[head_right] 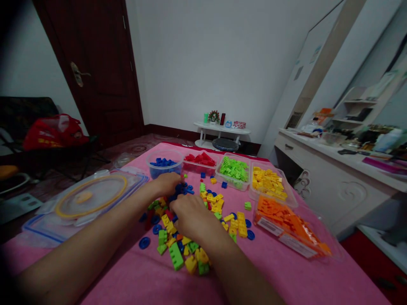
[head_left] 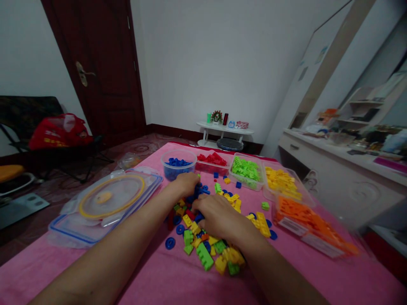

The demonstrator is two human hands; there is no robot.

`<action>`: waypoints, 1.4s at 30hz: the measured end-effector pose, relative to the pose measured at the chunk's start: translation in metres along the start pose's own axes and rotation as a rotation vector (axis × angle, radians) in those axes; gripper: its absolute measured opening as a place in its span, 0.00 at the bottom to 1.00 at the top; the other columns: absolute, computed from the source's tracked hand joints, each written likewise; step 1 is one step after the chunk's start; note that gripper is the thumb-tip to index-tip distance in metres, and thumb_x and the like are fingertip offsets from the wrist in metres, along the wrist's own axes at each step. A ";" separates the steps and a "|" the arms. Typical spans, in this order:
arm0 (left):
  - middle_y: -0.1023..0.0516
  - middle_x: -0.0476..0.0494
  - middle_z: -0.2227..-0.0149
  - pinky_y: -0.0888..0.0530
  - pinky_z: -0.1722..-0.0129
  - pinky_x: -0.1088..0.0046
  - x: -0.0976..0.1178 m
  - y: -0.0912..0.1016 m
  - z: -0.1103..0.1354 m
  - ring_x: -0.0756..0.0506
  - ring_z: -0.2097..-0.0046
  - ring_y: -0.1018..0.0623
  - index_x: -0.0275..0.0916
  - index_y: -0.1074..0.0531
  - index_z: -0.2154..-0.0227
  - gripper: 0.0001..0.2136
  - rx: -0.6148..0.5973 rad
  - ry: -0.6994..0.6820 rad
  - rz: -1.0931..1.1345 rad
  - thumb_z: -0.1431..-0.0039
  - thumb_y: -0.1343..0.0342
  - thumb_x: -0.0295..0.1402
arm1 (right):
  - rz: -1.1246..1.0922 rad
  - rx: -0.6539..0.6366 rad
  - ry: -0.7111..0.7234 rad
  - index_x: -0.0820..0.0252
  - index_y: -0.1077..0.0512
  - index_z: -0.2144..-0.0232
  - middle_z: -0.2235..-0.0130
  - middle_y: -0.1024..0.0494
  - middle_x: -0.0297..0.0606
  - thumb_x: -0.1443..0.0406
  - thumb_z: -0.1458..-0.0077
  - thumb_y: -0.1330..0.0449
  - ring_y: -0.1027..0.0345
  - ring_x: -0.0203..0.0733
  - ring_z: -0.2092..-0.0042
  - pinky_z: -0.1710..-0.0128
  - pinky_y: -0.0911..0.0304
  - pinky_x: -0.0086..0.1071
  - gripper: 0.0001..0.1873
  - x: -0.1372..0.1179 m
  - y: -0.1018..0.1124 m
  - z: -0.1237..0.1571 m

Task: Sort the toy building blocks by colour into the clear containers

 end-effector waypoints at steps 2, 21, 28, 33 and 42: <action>0.24 0.32 0.56 0.28 0.58 0.63 0.002 0.001 0.001 0.36 0.54 0.25 0.40 0.26 0.54 0.22 0.006 0.033 -0.003 0.55 0.46 0.23 | 0.003 -0.014 -0.009 0.55 0.27 0.61 0.58 0.24 0.38 0.67 0.53 0.42 0.32 0.43 0.57 0.63 0.43 0.32 0.14 0.001 -0.001 0.000; 0.21 0.41 0.64 0.29 0.61 0.71 0.003 0.025 -0.001 0.43 0.60 0.24 0.37 0.24 0.62 0.15 0.296 -0.067 0.294 0.54 0.46 0.25 | -0.332 0.301 -0.117 0.58 0.26 0.70 0.70 0.25 0.33 0.64 0.56 0.38 0.36 0.35 0.70 0.71 0.47 0.28 0.07 0.037 0.023 -0.010; 0.26 0.45 0.69 0.27 0.71 0.74 0.003 0.042 -0.003 0.49 0.70 0.27 0.36 0.27 0.58 0.16 0.610 -0.011 1.128 0.51 0.44 0.30 | -1.143 0.575 -0.289 0.61 0.30 0.71 0.78 0.30 0.29 0.59 0.57 0.37 0.39 0.32 0.78 0.78 0.43 0.26 0.12 0.055 0.017 -0.017; 0.27 0.45 0.68 0.27 0.74 0.77 0.013 0.048 0.005 0.53 0.71 0.28 0.34 0.28 0.58 0.18 0.511 -0.081 1.677 0.54 0.38 0.33 | -1.997 0.460 -0.334 0.61 0.33 0.68 0.74 0.27 0.34 0.60 0.52 0.42 0.35 0.32 0.77 0.80 0.39 0.24 0.10 0.045 0.001 -0.021; 0.24 0.41 0.60 0.28 0.75 0.78 0.036 0.056 0.016 0.48 0.65 0.24 0.36 0.28 0.55 0.22 0.341 -0.150 1.706 0.55 0.36 0.35 | -2.394 0.266 -0.273 0.59 0.38 0.72 0.74 0.27 0.38 0.55 0.44 0.51 0.39 0.31 0.80 0.88 0.55 0.18 0.14 0.026 -0.001 -0.021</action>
Point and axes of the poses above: each hand's wrist, its own z-axis away from the middle knuckle, its own y-axis out of the back of the hand, x = y × z, the point moved 3 cm from there along -z, towards the middle knuckle
